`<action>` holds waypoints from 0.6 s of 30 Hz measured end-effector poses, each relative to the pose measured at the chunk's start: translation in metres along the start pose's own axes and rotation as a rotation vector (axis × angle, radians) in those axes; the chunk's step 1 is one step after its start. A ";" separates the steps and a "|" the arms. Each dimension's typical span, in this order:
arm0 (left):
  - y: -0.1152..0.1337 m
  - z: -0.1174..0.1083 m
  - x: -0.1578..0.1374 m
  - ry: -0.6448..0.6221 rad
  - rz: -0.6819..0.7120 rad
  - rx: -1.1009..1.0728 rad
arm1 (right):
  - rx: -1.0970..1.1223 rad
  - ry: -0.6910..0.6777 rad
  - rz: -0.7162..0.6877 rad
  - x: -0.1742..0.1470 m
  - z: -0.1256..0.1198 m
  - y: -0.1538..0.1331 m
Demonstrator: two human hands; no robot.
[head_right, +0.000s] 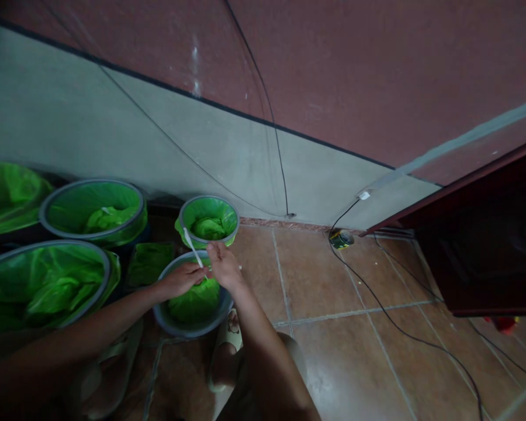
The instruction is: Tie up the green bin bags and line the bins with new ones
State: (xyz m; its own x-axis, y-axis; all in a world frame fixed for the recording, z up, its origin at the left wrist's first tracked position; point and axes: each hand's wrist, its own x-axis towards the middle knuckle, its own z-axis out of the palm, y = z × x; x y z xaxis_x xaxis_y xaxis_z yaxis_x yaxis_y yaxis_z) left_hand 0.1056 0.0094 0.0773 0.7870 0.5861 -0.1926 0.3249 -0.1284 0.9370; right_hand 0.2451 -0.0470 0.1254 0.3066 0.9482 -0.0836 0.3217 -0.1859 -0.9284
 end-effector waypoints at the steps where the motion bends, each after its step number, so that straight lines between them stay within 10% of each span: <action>1: -0.002 -0.003 0.001 0.005 -0.029 -0.039 | -0.139 -0.037 -0.004 -0.001 -0.003 0.007; 12: -0.003 -0.028 0.003 0.108 -0.151 -0.050 | -0.412 -0.500 0.127 -0.012 -0.020 0.018; 18: 0.005 -0.032 -0.004 0.008 0.311 0.522 | -0.337 -0.281 -0.031 -0.005 -0.013 0.030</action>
State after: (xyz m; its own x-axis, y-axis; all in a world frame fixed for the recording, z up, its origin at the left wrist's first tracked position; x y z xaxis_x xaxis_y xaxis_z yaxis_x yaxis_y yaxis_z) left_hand 0.0873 0.0317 0.0918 0.8829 0.4640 0.0719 0.2960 -0.6689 0.6819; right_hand 0.2649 -0.0609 0.1032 0.0514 0.9791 -0.1966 0.6158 -0.1860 -0.7656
